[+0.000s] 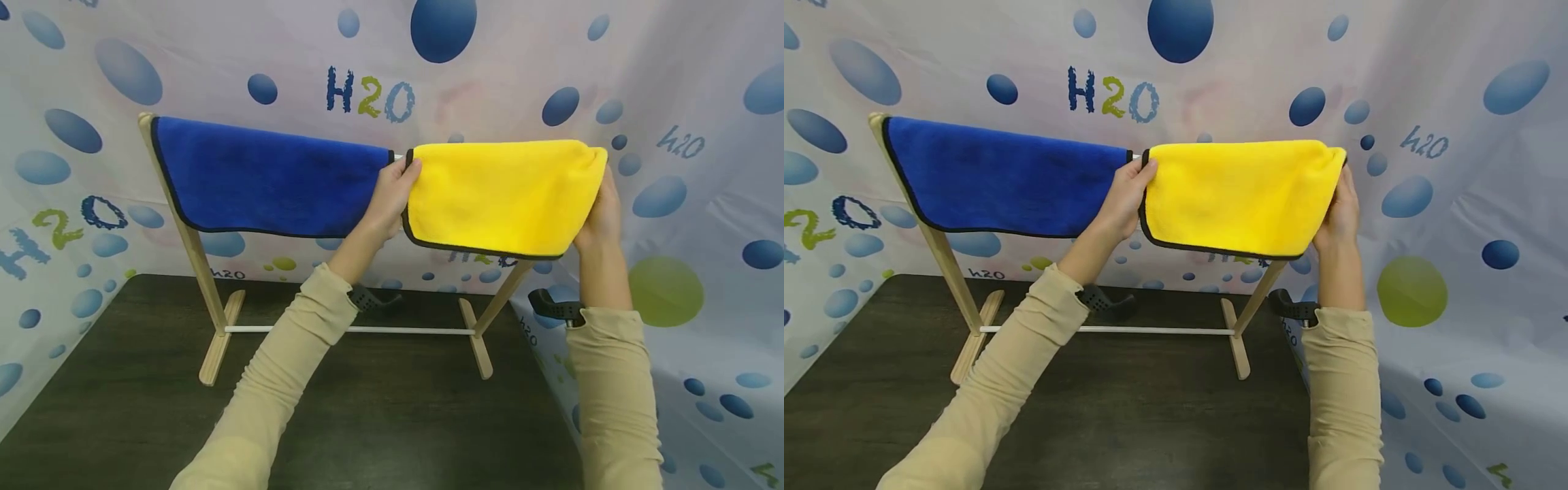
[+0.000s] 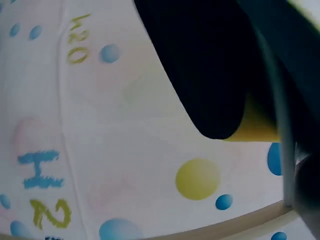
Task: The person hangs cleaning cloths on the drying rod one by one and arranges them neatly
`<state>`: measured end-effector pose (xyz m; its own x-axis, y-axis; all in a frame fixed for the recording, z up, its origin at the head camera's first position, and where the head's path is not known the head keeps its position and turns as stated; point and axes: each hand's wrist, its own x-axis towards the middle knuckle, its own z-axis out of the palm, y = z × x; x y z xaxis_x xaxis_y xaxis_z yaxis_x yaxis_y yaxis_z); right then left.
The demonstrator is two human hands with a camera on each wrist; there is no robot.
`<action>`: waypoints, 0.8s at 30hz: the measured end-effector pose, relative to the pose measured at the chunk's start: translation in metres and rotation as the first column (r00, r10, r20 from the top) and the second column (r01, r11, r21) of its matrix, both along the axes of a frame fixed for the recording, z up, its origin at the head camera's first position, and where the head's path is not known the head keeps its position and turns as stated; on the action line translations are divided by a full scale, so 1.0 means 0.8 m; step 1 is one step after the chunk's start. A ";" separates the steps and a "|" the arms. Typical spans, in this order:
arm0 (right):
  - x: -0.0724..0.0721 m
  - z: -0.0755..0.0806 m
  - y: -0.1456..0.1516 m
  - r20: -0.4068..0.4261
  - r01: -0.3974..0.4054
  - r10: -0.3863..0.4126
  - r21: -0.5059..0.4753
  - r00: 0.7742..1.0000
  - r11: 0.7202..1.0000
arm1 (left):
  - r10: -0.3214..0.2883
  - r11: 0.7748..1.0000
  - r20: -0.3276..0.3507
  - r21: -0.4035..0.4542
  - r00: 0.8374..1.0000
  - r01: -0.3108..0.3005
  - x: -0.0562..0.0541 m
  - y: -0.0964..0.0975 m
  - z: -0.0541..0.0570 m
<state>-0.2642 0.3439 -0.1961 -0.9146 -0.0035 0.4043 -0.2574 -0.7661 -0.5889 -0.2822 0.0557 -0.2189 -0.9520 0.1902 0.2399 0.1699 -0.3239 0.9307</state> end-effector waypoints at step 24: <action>0.028 -0.018 0.017 0.229 0.388 -0.748 0.740 0.623 0.550 | 0.164 0.967 -0.176 -0.166 0.971 -0.194 0.006 -0.007 -0.013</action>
